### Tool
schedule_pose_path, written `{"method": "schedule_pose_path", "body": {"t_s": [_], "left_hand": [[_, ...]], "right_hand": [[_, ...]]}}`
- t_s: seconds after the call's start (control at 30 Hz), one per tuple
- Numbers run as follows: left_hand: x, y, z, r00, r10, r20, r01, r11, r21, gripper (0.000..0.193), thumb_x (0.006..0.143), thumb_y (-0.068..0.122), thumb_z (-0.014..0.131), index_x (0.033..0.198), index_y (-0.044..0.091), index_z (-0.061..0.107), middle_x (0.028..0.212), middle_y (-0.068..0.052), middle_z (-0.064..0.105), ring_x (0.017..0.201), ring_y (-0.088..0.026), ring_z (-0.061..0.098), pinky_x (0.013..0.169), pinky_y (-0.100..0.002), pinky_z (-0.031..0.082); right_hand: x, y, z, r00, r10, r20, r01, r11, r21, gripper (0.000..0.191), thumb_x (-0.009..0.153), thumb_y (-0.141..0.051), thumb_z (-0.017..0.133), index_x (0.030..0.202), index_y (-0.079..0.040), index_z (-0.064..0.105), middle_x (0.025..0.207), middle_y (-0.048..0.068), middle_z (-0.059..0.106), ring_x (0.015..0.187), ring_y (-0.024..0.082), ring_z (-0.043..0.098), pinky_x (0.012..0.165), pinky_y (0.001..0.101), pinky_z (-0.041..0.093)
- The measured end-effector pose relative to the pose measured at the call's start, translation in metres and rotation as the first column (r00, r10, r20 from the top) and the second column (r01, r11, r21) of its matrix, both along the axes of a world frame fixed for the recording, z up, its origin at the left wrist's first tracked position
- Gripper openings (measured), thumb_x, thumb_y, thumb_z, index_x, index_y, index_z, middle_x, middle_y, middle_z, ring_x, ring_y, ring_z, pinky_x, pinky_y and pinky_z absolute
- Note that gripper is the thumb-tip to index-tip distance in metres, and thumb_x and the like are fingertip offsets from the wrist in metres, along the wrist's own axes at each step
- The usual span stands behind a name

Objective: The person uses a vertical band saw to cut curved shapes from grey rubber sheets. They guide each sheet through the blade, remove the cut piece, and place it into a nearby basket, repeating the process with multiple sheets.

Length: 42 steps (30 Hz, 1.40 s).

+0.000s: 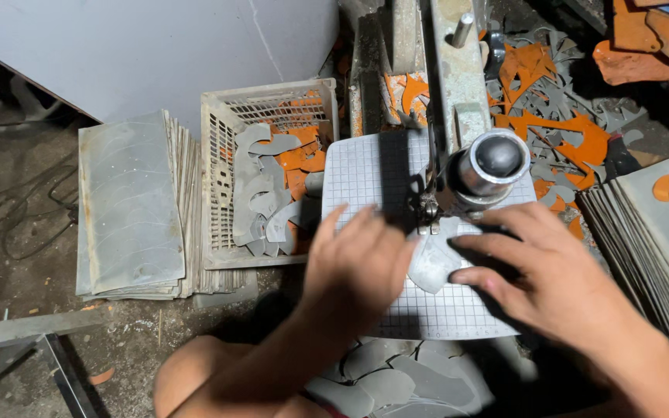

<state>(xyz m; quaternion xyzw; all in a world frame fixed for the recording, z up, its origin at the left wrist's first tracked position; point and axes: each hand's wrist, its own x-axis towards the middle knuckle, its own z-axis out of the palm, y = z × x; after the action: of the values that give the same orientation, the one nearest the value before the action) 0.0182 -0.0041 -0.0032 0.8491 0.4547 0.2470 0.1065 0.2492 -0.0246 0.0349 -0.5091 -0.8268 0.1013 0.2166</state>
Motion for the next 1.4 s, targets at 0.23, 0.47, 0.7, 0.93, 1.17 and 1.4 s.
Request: {"method": "schedule_pose_path", "body": {"t_s": [0.23, 0.47, 0.7, 0.93, 1.17, 1.4], "left_hand": [[0.018, -0.035, 0.001, 0.998, -0.034, -0.055, 0.044, 0.982, 0.186, 0.065, 0.096, 0.044, 0.066, 0.114, -0.018, 0.063, 0.116, -0.035, 0.067, 0.118, -0.045, 0.063, 0.109, -0.054, 0.043], [0.019, -0.031, -0.005, 0.998, -0.039, -0.058, 0.048, 0.986, 0.162, 0.060, 0.097, 0.037, 0.069, 0.119, -0.019, 0.062, 0.125, -0.038, 0.064, 0.124, -0.048, 0.061, 0.116, -0.052, 0.041], [0.013, -0.023, 0.001, 0.997, -0.076, 0.006, 0.074, 0.990, 0.117, 0.061, 0.093, 0.033, 0.074, 0.122, -0.019, 0.062, 0.126, -0.038, 0.064, 0.125, -0.045, 0.062, 0.117, -0.053, 0.042], [0.008, -0.016, 0.008, 0.992, -0.122, 0.044, 0.117, 0.988, 0.101, 0.056, 0.091, 0.029, 0.075, 0.123, -0.016, 0.063, 0.125, -0.034, 0.066, 0.128, -0.044, 0.061, 0.116, -0.054, 0.042], [0.004, -0.009, 0.005, 0.988, -0.144, 0.058, 0.136, 0.982, 0.128, 0.057, 0.092, 0.028, 0.075, 0.127, -0.016, 0.062, 0.129, -0.033, 0.064, 0.130, -0.046, 0.060, 0.116, -0.054, 0.043], [0.002, -0.004, 0.001, 0.988, -0.140, 0.066, 0.128, 0.979, 0.158, 0.054, 0.094, 0.029, 0.073, 0.128, -0.012, 0.062, 0.133, -0.031, 0.064, 0.130, -0.046, 0.060, 0.114, -0.056, 0.044]], "right_hand": [[0.010, 0.009, -0.007, 0.999, -0.003, -0.033, -0.001, 0.993, -0.120, 0.055, 0.066, -0.038, 0.084, 0.113, -0.011, 0.077, 0.122, 0.007, 0.070, 0.116, 0.031, 0.059, 0.097, 0.0424, 0.046], [0.001, 0.007, -0.007, 0.998, -0.058, 0.016, 0.058, 0.997, -0.046, 0.054, 0.066, -0.043, 0.084, 0.110, -0.012, 0.080, 0.122, 0.008, 0.072, 0.119, 0.034, 0.059, 0.098, 0.0450, 0.046], [-0.004, 0.003, -0.012, 0.996, -0.087, -0.015, 0.087, 0.996, -0.010, 0.051, 0.069, -0.041, 0.083, 0.110, -0.011, 0.079, 0.116, 0.008, 0.074, 0.121, 0.034, 0.060, 0.102, 0.0445, 0.047], [-0.010, 0.001, -0.012, 0.996, -0.090, -0.026, 0.091, 0.994, 0.066, 0.049, 0.070, -0.038, 0.084, 0.110, -0.008, 0.079, 0.115, 0.010, 0.073, 0.121, 0.035, 0.061, 0.103, 0.0453, 0.047], [-0.016, 0.000, -0.011, 0.992, -0.126, -0.028, 0.128, 0.989, 0.080, 0.049, 0.071, -0.039, 0.084, 0.106, -0.005, 0.079, 0.117, 0.011, 0.074, 0.118, 0.034, 0.062, 0.100, 0.0446, 0.049], [-0.022, -0.002, -0.009, 0.986, -0.166, -0.029, 0.168, 0.981, 0.100, 0.046, 0.073, -0.037, 0.083, 0.105, -0.003, 0.079, 0.108, 0.010, 0.074, 0.107, 0.033, 0.065, 0.091, 0.0436, 0.052]]}}
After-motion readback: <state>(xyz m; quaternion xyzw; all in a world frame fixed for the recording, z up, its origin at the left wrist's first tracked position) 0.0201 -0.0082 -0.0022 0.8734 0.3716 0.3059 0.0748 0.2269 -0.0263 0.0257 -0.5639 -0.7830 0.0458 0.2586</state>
